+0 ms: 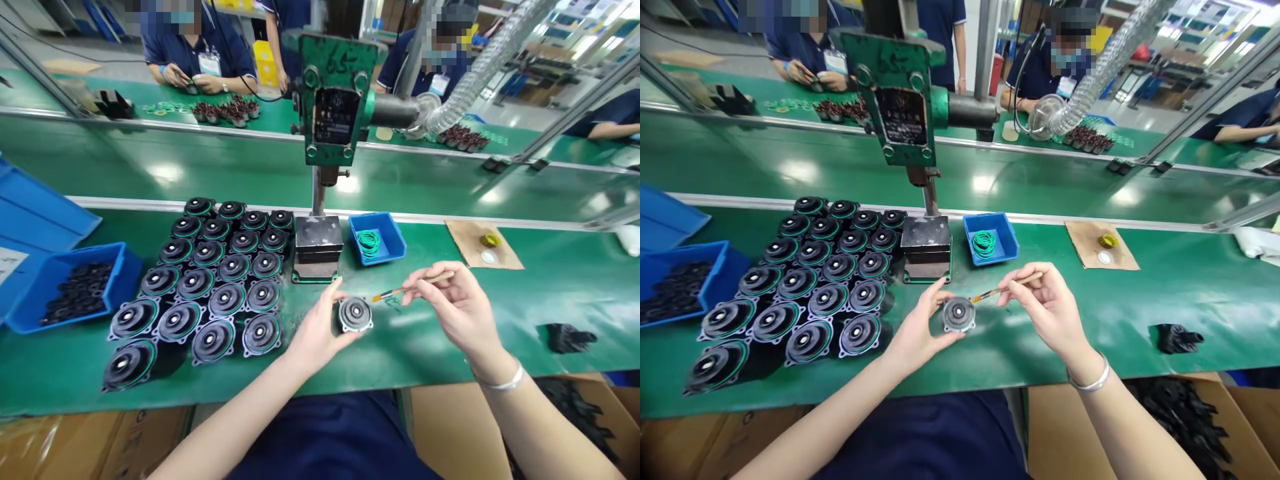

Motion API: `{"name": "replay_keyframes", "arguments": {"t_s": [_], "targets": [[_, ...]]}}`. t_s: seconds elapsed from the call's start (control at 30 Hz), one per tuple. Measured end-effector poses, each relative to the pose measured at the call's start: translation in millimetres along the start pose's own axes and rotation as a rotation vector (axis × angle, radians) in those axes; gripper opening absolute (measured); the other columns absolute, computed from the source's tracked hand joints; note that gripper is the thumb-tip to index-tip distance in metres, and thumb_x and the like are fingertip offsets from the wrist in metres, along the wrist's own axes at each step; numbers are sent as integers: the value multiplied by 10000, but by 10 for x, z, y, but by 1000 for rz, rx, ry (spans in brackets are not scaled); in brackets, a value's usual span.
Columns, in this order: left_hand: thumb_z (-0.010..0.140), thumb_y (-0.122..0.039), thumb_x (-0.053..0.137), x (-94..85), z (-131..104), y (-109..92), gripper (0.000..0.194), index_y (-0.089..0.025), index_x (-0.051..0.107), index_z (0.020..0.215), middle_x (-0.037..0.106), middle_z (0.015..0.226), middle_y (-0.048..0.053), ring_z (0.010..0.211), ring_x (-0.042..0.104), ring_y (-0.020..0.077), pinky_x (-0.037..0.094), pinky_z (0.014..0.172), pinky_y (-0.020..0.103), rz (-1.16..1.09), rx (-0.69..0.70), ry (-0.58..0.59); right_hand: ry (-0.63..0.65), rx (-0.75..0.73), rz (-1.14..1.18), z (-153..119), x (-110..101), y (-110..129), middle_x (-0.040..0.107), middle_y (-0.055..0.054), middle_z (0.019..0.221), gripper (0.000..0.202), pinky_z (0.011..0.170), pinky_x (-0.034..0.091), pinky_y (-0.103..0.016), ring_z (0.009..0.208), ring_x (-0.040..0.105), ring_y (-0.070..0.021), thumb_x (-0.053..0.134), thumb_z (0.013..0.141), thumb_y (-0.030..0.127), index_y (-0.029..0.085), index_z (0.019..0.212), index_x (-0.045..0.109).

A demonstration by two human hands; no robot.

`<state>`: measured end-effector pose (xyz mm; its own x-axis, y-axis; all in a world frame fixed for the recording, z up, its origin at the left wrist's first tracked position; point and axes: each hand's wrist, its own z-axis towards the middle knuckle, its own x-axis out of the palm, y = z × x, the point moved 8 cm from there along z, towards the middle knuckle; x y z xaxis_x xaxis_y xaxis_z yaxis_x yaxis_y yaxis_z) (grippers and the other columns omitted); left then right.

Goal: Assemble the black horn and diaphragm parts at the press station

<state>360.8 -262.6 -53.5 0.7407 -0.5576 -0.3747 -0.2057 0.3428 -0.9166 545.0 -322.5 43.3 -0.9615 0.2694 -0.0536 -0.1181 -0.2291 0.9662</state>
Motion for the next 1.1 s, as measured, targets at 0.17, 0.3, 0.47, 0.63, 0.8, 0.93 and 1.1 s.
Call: {"name": "replay_keyframes", "arguments": {"t_s": [0.17, 0.3, 0.47, 0.63, 0.8, 0.93, 1.1], "targets": [[720, -182, 816, 74, -329, 50, 944, -267, 240, 1462, 593, 1277, 97, 1215, 593, 247, 464, 1071, 437, -267, -62, 84, 239, 97, 94, 27, 349, -130, 681, -14, 945, 105, 690, 583, -281, 719, 705, -119, 569, 961, 198, 224, 1009, 480], [710, -187, 821, 103, -345, 91, 917, -240, 281, 1450, 592, 1272, 115, 1212, 596, 263, 474, 1068, 463, -336, -107, 79, 408, 144, 24, 59, 610, -206, 667, -30, 912, 103, 671, 580, -260, 730, 693, -115, 551, 973, 247, 197, 1017, 472], [704, -215, 833, 94, -332, 141, 915, -232, 299, 1448, 597, 1283, 117, 1230, 587, 265, 482, 1068, 471, -317, -116, 83, 603, 41, -251, 133, 771, -105, 660, -32, 910, 75, 694, 564, -259, 749, 668, -107, 459, 1012, 273, 198, 1023, 462], [714, -244, 833, 94, -341, 166, 892, -243, 315, 1441, 598, 1309, 111, 1248, 580, 264, 497, 1058, 446, -327, -87, 76, 750, -231, -609, 167, 856, 103, 658, -44, 942, 71, 729, 541, -271, 819, 656, -133, 445, 1017, 246, 192, 1020, 492], [734, -252, 818, 94, -321, 131, 861, -238, 314, 1432, 613, 1277, 110, 1219, 602, 259, 502, 1048, 451, -336, -67, 81, 765, -351, -779, 129, 829, 245, 663, -46, 914, 109, 717, 529, -270, 804, 650, -142, 391, 1030, 220, 192, 1015, 495], [749, -232, 803, 115, -333, 103, 868, -240, 285, 1446, 615, 1266, 109, 1196, 612, 251, 500, 1043, 458, -321, -41, 75, 730, -340, -878, 0, 766, 319, 653, -29, 856, 81, 645, 503, -249, 710, 629, -132, 406, 1017, 188, 196, 1007, 486], [778, -242, 779, 147, -381, 96, 852, -219, 265, 1457, 615, 1273, 124, 1207, 606, 266, 469, 1073, 486, -243, -24, 49, 644, -290, -847, -300, 750, 297, 644, -6, 805, 15, 616, 494, -231, 638, 607, -113, 470, 1000, 196, 198, 1015, 471]]}}
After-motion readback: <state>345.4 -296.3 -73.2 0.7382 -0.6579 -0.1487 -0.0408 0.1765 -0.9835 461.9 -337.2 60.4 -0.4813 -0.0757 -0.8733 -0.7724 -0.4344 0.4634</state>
